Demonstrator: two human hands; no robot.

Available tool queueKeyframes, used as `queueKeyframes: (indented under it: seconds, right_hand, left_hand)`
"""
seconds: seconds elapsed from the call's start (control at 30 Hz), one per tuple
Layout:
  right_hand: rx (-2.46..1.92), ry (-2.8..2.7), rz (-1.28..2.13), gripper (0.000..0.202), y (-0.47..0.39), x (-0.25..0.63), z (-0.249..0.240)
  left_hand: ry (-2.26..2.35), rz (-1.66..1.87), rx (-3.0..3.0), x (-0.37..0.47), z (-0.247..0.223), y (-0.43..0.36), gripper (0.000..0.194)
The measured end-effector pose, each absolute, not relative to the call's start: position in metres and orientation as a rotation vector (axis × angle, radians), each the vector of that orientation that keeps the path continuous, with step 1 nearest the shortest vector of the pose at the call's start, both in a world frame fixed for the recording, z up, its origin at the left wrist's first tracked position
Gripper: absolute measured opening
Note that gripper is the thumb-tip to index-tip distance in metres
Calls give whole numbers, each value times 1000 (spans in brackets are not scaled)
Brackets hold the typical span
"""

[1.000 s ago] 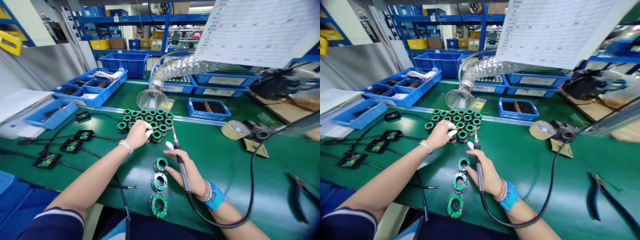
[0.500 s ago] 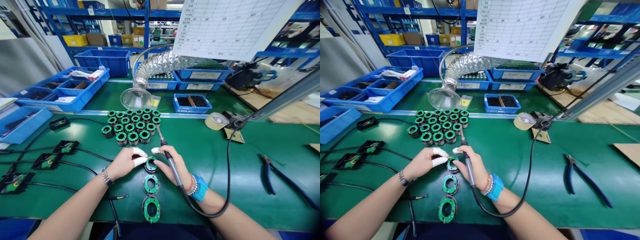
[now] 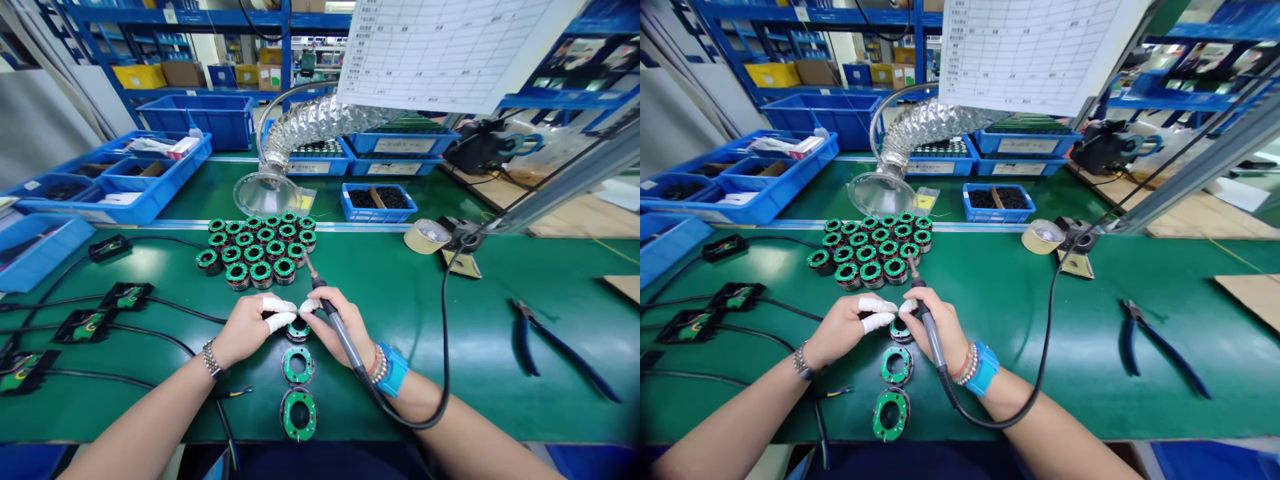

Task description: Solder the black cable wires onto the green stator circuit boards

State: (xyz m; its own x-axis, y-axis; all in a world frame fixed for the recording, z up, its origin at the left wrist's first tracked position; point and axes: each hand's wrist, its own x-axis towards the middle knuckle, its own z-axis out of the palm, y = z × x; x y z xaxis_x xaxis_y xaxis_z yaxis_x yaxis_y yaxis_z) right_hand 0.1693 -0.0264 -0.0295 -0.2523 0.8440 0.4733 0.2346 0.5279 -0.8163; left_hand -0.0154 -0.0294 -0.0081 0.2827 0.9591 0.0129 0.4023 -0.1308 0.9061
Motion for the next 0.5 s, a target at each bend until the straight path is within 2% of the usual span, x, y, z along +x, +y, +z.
queueKeyframes:
  seconds: [0.13,0.27,0.43,0.5]
  right_hand:
    - [-876,-1827,672,22,-25,177,-25]
    - [-833,-1938,524,11,-26,206,-10]
    - [-781,-2066,287,21,-38,245,5]
    - [-816,-2019,307,20,-44,252,6]
  left_hand:
    - [1294,789,1580,-9,-4,-30,18]
    - [1327,724,1817,-5,-4,-28,14]
    - [1267,726,1941,-1,-9,-25,10]
    - [1245,712,1939,1,-10,-25,9]
